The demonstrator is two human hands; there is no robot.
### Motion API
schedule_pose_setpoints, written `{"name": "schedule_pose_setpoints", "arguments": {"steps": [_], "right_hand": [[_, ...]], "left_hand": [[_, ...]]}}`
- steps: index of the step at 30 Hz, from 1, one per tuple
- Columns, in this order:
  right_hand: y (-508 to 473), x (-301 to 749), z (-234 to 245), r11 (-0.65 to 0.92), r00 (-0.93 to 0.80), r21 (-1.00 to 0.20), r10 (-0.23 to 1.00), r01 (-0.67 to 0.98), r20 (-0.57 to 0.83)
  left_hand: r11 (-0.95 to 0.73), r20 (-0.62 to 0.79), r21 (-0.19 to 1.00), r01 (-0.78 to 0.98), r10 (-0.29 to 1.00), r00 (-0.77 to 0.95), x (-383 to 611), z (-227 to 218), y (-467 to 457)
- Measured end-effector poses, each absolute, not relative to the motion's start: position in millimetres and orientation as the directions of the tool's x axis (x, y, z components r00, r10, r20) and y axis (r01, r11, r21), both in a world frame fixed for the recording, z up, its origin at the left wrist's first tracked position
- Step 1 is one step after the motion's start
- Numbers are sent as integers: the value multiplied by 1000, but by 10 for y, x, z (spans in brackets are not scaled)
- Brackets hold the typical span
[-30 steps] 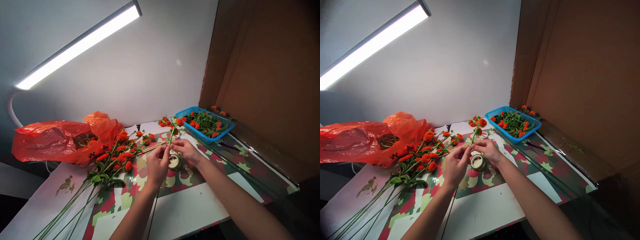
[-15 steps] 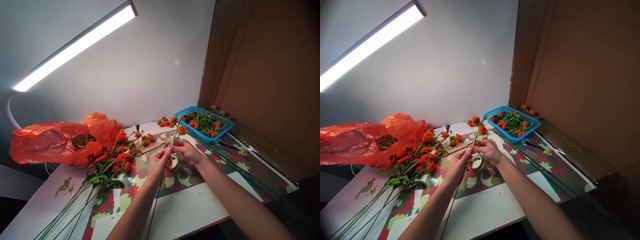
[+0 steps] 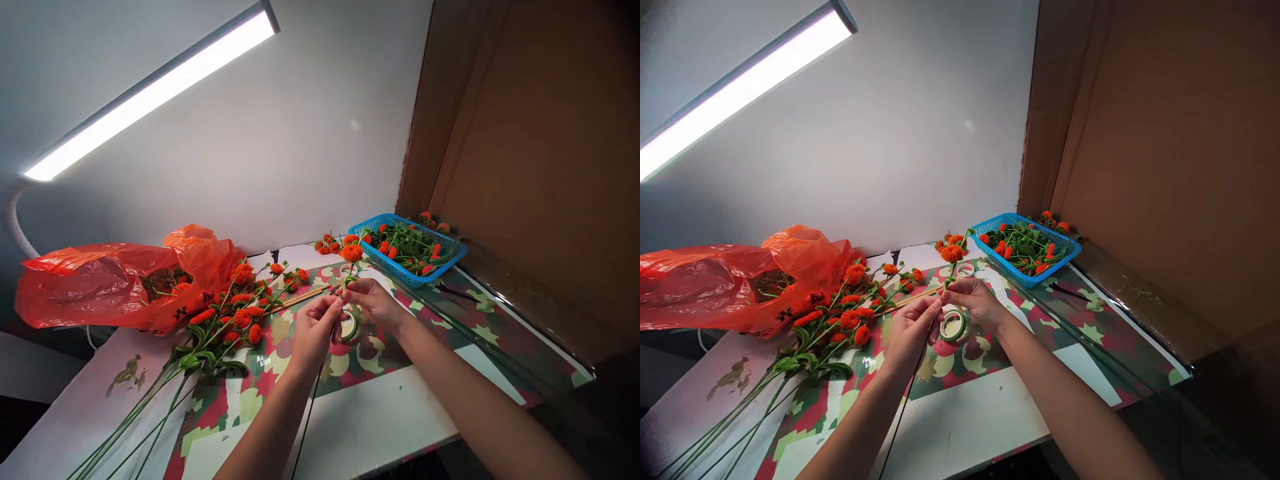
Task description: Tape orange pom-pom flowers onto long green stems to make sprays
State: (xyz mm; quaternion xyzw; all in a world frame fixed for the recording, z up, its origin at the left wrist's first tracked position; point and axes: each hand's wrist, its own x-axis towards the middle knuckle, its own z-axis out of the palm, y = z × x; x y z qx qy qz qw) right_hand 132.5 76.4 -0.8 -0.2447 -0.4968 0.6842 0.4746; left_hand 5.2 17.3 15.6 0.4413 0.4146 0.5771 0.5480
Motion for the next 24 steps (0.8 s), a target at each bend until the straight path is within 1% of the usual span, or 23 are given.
{"name": "schedule_pose_setpoints", "arguments": {"steps": [5,7,9,11,13,15,16,17,19,22,24], "right_hand": [[777,1364,-21,-14,-471,-927,864,-374,177],[768,1363,2,2,-483,-935,856,-354,184],[759,1355,30,21,-473,-942,861,-335,187],[758,1346,52,35,-436,-947,882,-320,180],[763,1341,60,49,-391,-952,904,-303,171],[772,1343,59,50,-373,-959,915,-279,156],[776,1345,57,47,-374,-963,916,-266,148],[779,1347,54,43,-378,-965,915,-257,141],[782,1349,46,31,-390,-963,911,-266,136],[779,1341,29,14,-412,-947,898,-322,153],[771,1332,17,-9,-436,-934,886,-357,158]], "left_hand": [[110,-57,903,-416,989,137,13,160,197],[199,-114,873,-445,971,210,0,155,216],[242,-145,867,-437,959,243,0,145,229],[183,-126,920,-345,975,182,14,135,223],[45,-37,984,-171,998,49,36,124,199],[-93,93,996,4,993,-69,56,115,166],[-137,142,989,51,985,-100,63,110,153],[-161,167,985,63,979,-113,68,105,144],[-153,151,988,-9,983,-101,73,95,144],[-55,49,968,-247,998,-34,83,83,181],[30,-26,913,-406,1000,16,100,80,210]]}}
